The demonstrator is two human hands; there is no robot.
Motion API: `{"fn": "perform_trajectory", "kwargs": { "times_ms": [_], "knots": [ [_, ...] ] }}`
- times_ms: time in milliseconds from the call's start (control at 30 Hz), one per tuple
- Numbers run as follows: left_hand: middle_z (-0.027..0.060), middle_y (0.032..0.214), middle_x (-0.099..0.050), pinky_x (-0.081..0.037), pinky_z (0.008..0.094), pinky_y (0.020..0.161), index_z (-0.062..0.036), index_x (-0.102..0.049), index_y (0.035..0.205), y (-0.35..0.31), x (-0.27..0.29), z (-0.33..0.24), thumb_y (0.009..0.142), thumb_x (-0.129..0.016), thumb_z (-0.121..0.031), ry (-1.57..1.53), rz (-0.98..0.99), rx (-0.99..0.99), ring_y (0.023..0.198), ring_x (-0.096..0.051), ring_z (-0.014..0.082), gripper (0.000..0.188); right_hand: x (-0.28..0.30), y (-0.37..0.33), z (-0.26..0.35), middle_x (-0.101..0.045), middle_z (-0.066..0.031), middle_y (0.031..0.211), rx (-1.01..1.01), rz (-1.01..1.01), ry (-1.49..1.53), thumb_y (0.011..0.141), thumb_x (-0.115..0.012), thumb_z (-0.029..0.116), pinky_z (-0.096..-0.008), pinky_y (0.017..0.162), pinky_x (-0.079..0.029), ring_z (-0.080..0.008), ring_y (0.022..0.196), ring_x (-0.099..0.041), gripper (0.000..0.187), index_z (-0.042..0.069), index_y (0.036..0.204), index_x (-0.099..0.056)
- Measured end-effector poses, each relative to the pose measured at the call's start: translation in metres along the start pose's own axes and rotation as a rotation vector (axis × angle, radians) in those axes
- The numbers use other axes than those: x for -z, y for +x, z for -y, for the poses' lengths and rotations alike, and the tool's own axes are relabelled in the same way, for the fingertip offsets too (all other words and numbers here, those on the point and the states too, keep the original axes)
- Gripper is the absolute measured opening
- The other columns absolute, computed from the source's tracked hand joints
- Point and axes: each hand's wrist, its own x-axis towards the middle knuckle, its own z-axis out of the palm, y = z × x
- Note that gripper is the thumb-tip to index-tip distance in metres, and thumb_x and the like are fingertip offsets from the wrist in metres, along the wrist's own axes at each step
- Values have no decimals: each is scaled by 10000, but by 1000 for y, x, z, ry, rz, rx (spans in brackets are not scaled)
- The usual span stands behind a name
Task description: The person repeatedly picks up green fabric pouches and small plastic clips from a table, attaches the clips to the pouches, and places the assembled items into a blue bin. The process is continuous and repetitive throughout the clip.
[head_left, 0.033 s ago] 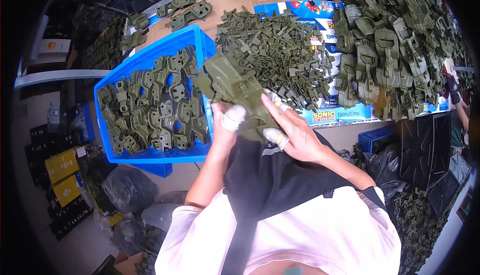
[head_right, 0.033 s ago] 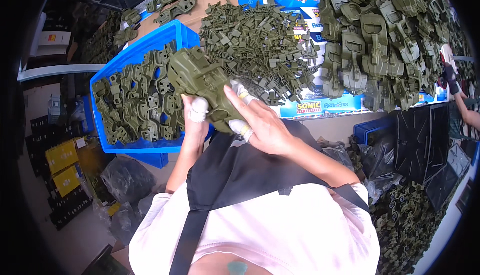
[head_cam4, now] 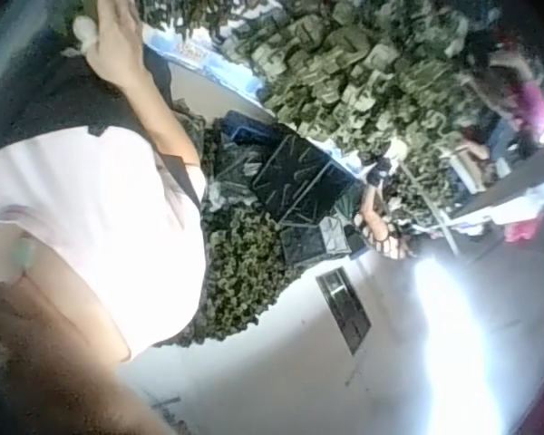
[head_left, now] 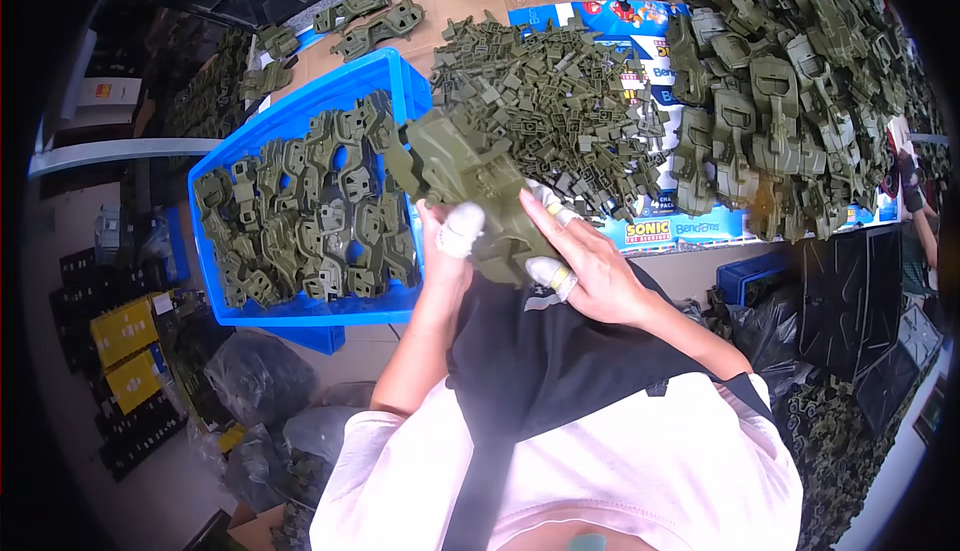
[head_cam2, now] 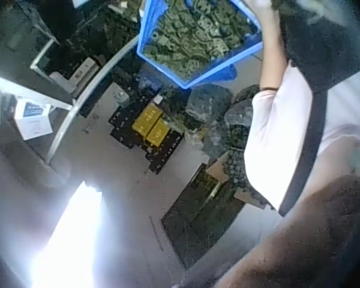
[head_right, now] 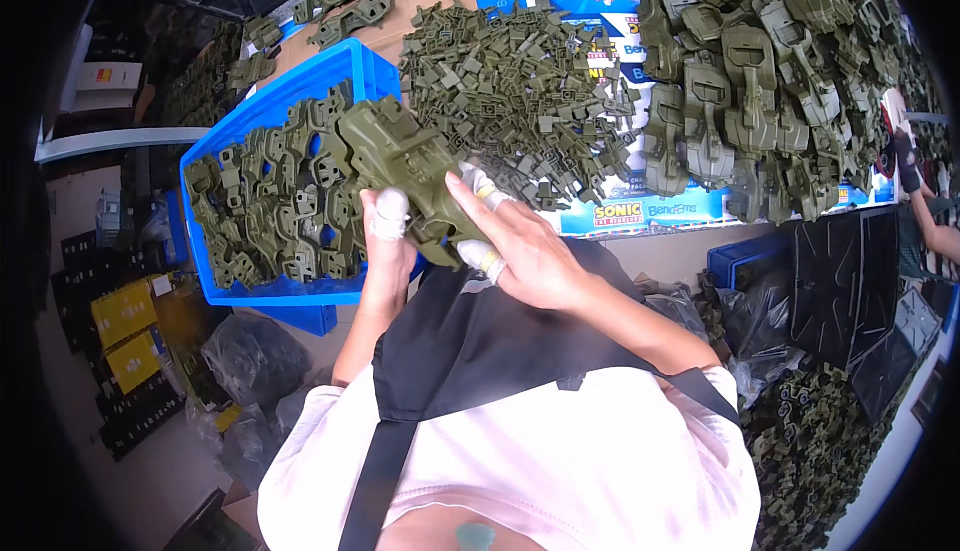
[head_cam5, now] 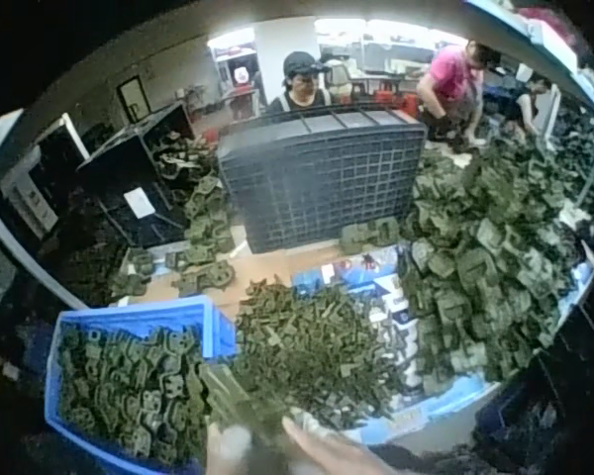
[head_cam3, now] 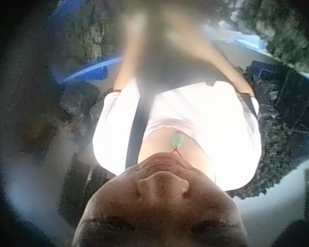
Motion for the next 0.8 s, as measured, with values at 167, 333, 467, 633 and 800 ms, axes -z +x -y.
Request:
{"fn": "perform_trajectory", "kwargs": {
  "times_ms": [167, 333, 467, 633, 800],
  "knots": [
    [107, 1207, -440, -490, 288, 782, -111, -238, 1314, 3, -4, -1, 758, -656, -95, -29, -22, -115, 1042, -509, 171, 696, 3, -1, 6, -323, -230, 1377, -40, 28, 79, 857, -544, 138, -399, 1000, -323, -378, 1202, -379, 665, 99, 1420, -192],
    [37, 981, -448, -465, 250, 734, -120, -342, 1058, -3, -4, 0, 770, -647, -76, 79, -5, -204, 827, -486, 104, 421, 8, -3, 6, -304, -226, 1394, -46, 30, 113, 864, -523, 129, -392, 1014, -314, -375, 1237, -362, 641, 91, 1417, -202],
    [45, 1190, -388, -404, 314, 898, -134, -248, 1211, -4, 0, -3, 869, -539, -216, 108, 22, -232, 1062, -447, 174, 456, 2, -4, 3, -312, -233, 1384, 38, -86, 75, 876, -497, 150, -408, 974, -354, -394, 1178, -419, 633, 159, 1429, -189],
    [102, 1173, -493, -473, 302, 846, -79, -325, 1225, -5, -11, -8, 832, -600, -154, -58, -6, -233, 1037, -532, 186, 485, 1, -2, 7, -327, -227, 1375, 26, -24, 50, 880, -505, 170, -419, 973, -354, -395, 1174, -421, 621, 160, 1425, -207],
    [135, 1185, -511, -526, 390, 831, -67, -269, 1292, 7, -8, -12, 847, -601, -208, -97, 140, -138, 1037, -568, 247, 573, -2, 4, -9, -322, -234, 1373, 38, 133, 153, 885, -521, 210, -409, 997, -327, -381, 1251, -344, 642, 141, 1429, -187]
  ]
}}
